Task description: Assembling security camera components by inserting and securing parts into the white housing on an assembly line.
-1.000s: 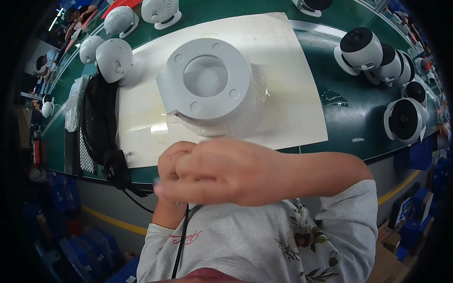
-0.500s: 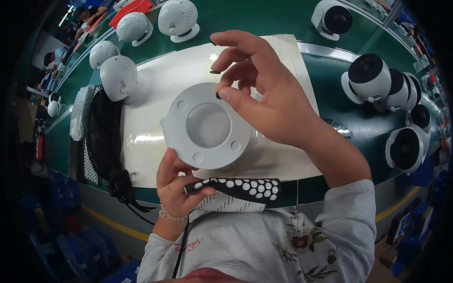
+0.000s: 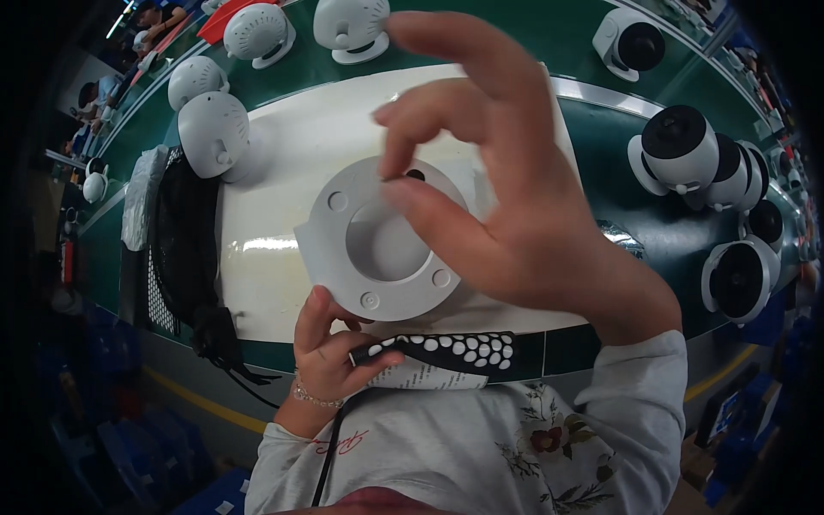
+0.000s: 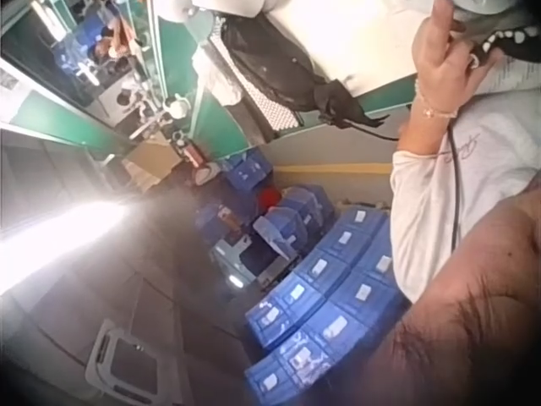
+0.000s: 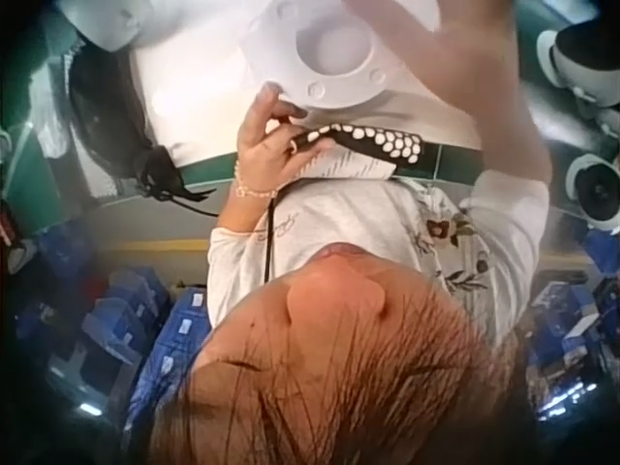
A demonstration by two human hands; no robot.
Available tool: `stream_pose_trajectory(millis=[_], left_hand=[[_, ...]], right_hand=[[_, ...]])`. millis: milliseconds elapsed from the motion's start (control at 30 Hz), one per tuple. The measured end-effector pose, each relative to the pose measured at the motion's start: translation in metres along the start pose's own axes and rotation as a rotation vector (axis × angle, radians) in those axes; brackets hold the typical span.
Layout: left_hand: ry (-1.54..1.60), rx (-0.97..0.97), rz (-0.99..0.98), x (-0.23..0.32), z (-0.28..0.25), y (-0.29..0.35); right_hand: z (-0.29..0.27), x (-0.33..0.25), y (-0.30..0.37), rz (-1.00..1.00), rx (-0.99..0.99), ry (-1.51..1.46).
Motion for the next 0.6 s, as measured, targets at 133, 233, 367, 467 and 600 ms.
stream_pose_trajectory(millis=[133,233,367,467,600], left_hand=[[0.022,0.013,-0.006,-0.003,-0.001,0.004],[0.024,0.024,-0.003,-0.004,-0.001,0.006],[0.070,0.031,-0.048,-0.004,0.001,0.008],[0.079,0.036,-0.027,-0.003,0.000,0.004],[0.058,0.019,-0.037,-0.003,-0.001,0.005]], right_hand=[[0.023,0.004,-0.011,0.196,-0.171,-0.072],[0.033,0.010,-0.006,0.419,-0.232,-0.250],[0.029,-0.001,0.001,0.235,-0.204,0.021],[0.030,-0.018,0.001,-0.024,-0.269,0.400],[0.032,-0.034,0.005,-0.091,-0.409,0.623]])
Point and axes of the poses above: each hand's wrist, its own y-axis away from the middle knuckle, its own z-axis out of the palm, x = y × z, the point moved 5 cm from there along -y, towards the middle knuckle, and after that the axes turned 3 degrees about x, right-handed, at the moved point
